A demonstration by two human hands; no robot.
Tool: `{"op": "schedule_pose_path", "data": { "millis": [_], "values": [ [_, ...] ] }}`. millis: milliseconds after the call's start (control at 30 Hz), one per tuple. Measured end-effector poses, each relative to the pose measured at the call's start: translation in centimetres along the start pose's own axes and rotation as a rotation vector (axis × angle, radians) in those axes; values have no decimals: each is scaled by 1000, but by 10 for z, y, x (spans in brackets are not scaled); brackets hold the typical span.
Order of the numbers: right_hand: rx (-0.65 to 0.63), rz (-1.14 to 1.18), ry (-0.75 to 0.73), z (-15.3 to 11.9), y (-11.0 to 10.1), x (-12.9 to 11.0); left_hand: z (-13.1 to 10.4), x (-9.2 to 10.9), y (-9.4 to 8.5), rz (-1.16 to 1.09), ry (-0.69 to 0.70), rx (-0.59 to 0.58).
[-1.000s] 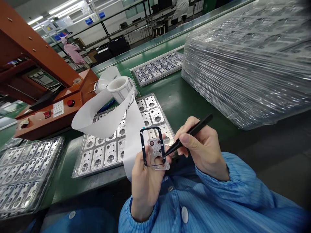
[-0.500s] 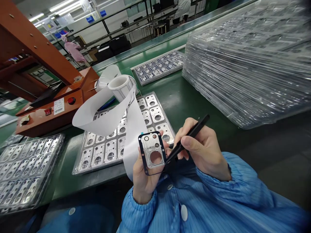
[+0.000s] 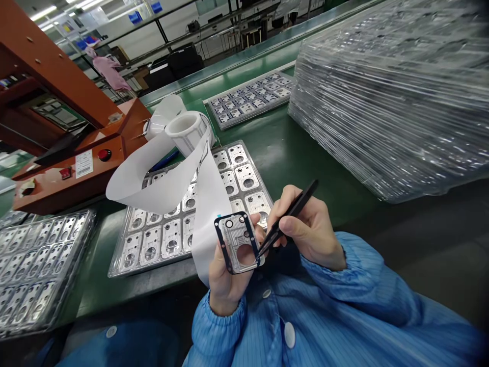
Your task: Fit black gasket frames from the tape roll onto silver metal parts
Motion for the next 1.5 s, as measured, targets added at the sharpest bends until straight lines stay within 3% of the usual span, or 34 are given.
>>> {"op": "schedule_pose_path", "data": {
  "millis": [500,800,1100,1267,1500],
  "values": [
    [38,30,-8,-6,-3,6,1,0,4,-66,21,-43],
    [102,-32,-26,-6,-2,5,1,3,-3,22,59,18],
    [75,-11,-68,-7,-3,5,2,-1,2,-143,7,-35],
    [2,70,-67,-8,1,3,1,-2,0,-109,5,-25],
    [51,-8,-73,-6,-2,4,2,1,2,-57,35,-59]
  ]
}}
Point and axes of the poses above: each hand's wrist, its own z-axis towards the middle knuckle, its own y-axis out of the palm, x = y × z, the point moved 5 cm from there along z, towards the middle knuckle, and after that the axes turned 2 degrees about z, right-handed, at the moved point
